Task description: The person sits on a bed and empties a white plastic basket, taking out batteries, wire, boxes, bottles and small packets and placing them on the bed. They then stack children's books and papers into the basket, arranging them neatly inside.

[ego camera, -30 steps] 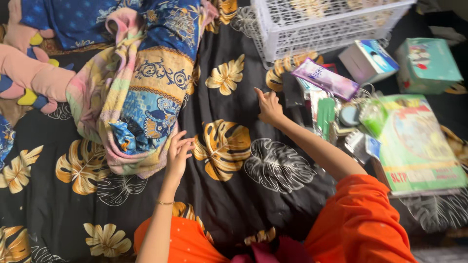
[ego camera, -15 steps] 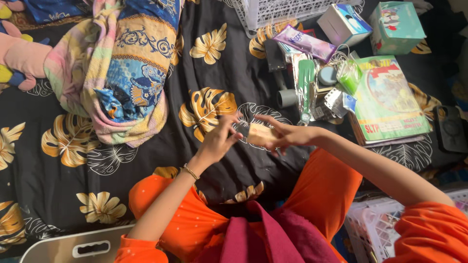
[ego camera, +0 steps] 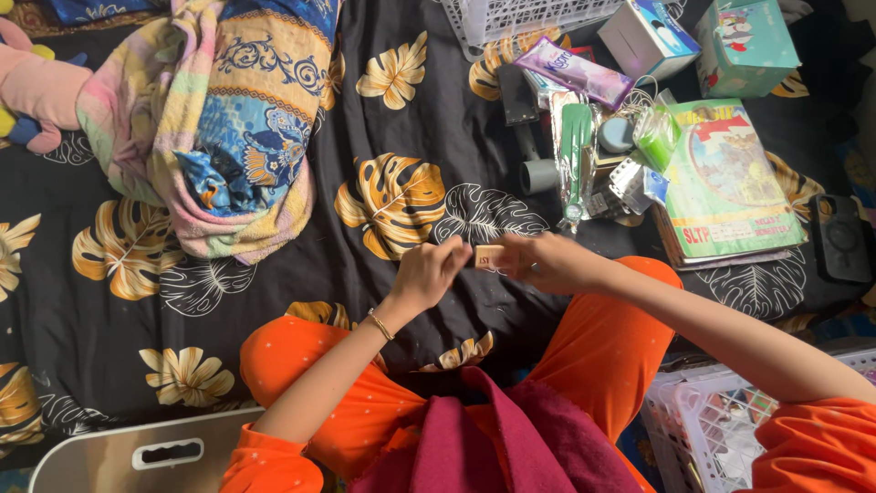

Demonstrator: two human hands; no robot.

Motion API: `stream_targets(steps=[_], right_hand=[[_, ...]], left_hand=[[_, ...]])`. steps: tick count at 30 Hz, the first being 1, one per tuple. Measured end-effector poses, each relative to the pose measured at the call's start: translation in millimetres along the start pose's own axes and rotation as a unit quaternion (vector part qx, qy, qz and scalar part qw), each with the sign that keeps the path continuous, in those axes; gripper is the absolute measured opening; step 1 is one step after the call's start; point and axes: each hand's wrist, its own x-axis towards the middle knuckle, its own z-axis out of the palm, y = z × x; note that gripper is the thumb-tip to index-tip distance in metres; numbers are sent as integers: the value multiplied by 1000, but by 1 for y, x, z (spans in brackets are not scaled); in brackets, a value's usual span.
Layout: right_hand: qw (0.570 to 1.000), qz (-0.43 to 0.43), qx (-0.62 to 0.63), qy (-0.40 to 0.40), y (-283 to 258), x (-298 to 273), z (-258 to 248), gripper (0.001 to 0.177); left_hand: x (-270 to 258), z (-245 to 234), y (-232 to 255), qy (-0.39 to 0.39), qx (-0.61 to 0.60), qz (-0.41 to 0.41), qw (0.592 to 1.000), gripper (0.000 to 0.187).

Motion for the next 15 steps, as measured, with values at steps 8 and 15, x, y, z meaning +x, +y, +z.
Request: stream_targets(steps=[8, 15], right_hand=[[910, -87, -372, 161, -20, 20, 2, 65], [991, -26, -51, 117, -6, 43, 11, 63]], left_hand=[[16, 19, -30, -40, -459, -238, 855, 75], [8, 20, -37, -13, -410, -185, 893, 77]])
